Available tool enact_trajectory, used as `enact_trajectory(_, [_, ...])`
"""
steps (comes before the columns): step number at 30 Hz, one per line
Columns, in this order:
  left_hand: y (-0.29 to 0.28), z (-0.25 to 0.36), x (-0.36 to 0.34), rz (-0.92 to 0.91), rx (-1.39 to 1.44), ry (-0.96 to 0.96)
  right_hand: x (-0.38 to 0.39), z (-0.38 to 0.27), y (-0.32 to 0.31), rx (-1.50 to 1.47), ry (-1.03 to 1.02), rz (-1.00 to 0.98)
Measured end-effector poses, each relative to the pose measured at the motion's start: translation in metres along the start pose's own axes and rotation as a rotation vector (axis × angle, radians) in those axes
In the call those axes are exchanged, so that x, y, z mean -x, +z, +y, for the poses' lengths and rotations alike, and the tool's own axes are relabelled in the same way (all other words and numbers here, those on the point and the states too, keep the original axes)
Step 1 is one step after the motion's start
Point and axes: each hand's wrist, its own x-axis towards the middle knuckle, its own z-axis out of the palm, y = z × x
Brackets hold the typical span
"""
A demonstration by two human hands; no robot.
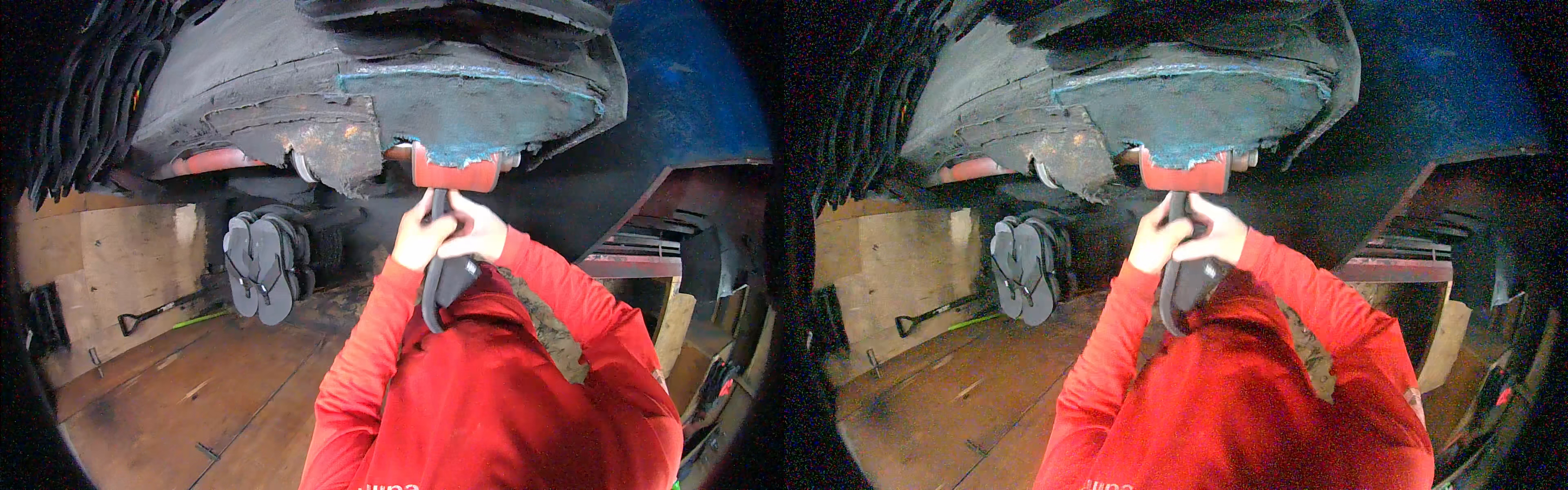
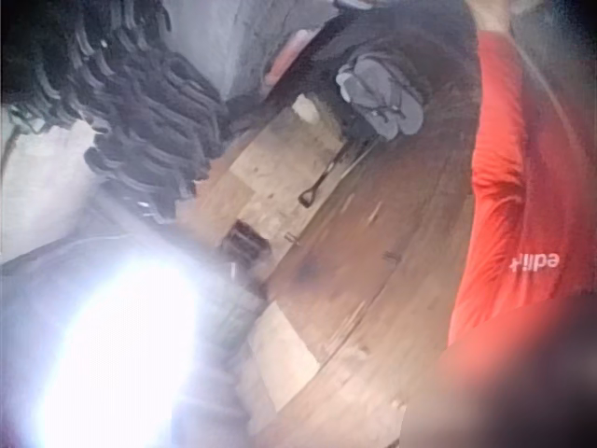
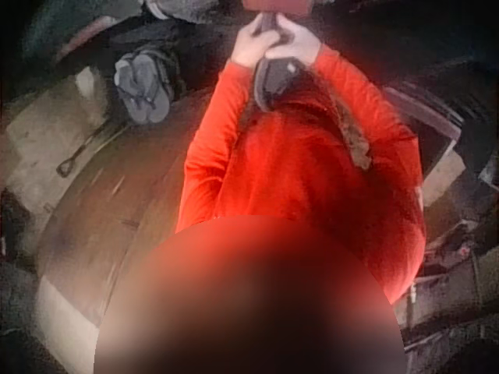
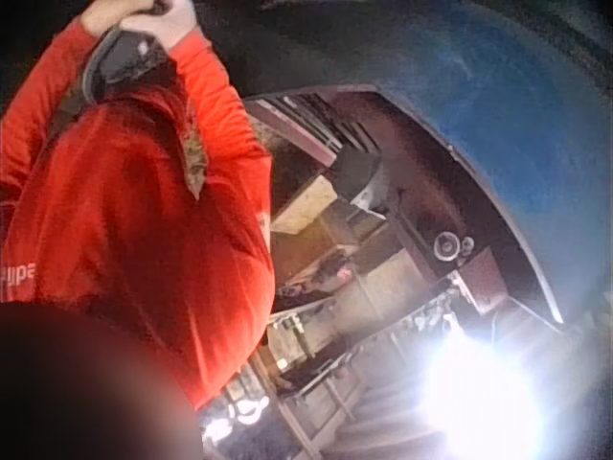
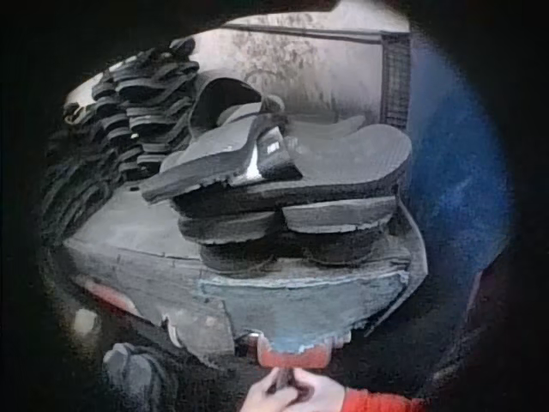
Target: The person repeatedly picks up black flip-flops from a stack and rubs their soles against a red grinding wheel mounted on a bench. Each sandal is smoothed briefly and then placed back on the pile. The process continues for multiple sandals throughout the clip.
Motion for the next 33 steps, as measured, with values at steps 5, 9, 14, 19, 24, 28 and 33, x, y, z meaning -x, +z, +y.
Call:
enact_trajectory(5, [-0.004, -0.029, 0.039, -0.024, 0.248, 0.299, 0.017, 0.044, 0.024, 0.865, -0.424, 0.267])
enact_trajectory(9, [0.004, -0.014, 0.036, 0.305, -0.324, 0.267, 0.017, 0.050, 0.043, 1.206, -0.340, 0.444])
enact_trajectory(14, [0.007, 0.023, 0.037, 0.428, -0.867, 0.308, 0.019, 0.024, 0.044, 0.848, 0.235, 0.201])
enact_trajectory(19, [0.009, 0.042, 0.030, 0.389, -1.157, 0.129, 0.015, 0.033, 0.044, 0.153, -0.048, 0.108])
enact_trajectory(24, [0.015, 0.032, -0.002, 0.327, -1.190, 0.117, -0.001, 0.043, 0.007, 0.125, 0.050, 0.160])
enact_trajectory(28, [0.012, 0.011, 0.013, 0.355, -0.899, 0.167, 0.012, 0.038, 0.000, 0.690, -0.044, 0.134])
enact_trajectory(33, [0.016, -0.004, 0.036, 0.345, -0.397, 0.304, 0.024, 0.026, 0.014, 1.155, 0.153, 0.244])
